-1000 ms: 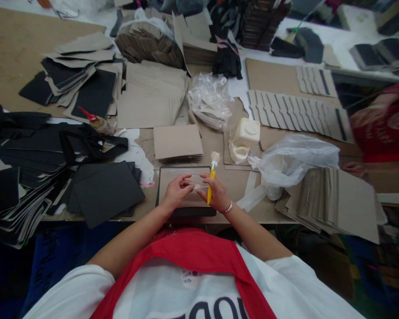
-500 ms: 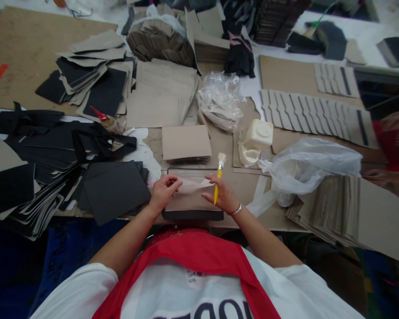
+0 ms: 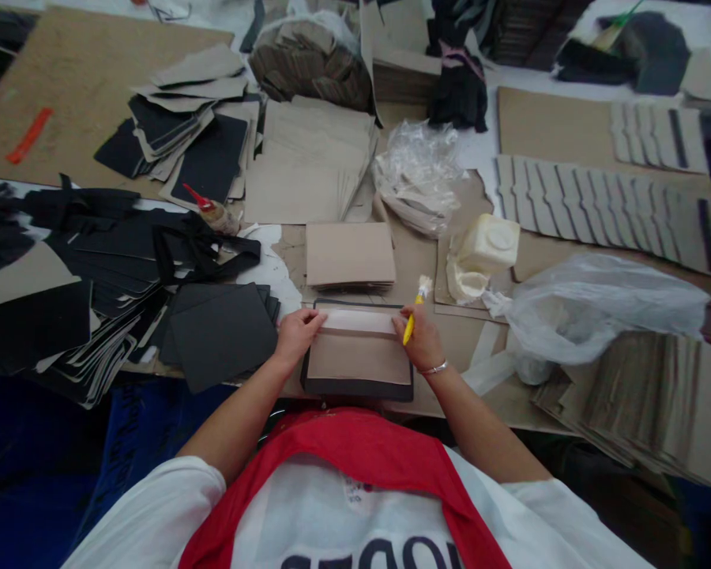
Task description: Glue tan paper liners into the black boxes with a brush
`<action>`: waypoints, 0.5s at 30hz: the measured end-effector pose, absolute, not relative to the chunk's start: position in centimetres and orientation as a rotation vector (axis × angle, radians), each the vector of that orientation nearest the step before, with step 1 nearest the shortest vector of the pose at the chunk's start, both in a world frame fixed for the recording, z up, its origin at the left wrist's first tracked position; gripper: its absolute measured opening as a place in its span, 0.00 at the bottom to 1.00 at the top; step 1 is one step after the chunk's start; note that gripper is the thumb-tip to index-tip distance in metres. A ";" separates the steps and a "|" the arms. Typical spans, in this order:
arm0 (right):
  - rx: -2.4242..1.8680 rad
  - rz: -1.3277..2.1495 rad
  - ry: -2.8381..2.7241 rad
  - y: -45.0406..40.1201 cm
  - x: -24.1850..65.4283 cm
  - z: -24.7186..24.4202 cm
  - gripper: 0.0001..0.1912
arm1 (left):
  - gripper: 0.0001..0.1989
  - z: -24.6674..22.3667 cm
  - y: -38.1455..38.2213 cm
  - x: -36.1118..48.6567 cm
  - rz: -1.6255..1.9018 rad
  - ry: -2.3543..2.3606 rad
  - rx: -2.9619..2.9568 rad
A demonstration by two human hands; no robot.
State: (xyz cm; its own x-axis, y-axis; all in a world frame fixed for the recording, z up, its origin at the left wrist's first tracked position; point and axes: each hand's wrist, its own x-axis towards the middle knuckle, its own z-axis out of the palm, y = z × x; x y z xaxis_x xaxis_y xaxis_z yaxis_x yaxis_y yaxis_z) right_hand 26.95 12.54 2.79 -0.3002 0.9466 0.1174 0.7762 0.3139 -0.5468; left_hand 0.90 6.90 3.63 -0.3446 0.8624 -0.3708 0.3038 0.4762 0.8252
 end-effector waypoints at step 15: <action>-1.583 0.063 -2.349 13.1 25.2 1.6 0.11 | 0.16 3.0 8.5 0.8 0.415 2.181 1.316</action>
State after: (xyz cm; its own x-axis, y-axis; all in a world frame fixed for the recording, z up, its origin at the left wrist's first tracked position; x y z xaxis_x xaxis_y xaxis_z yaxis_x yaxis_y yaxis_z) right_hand 25.19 13.15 1.59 -0.3432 0.9114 0.2272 0.8978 0.3894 -0.2056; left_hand 0.85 8.54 3.02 -0.3668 0.8812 -0.2984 0.7102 0.4724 0.5220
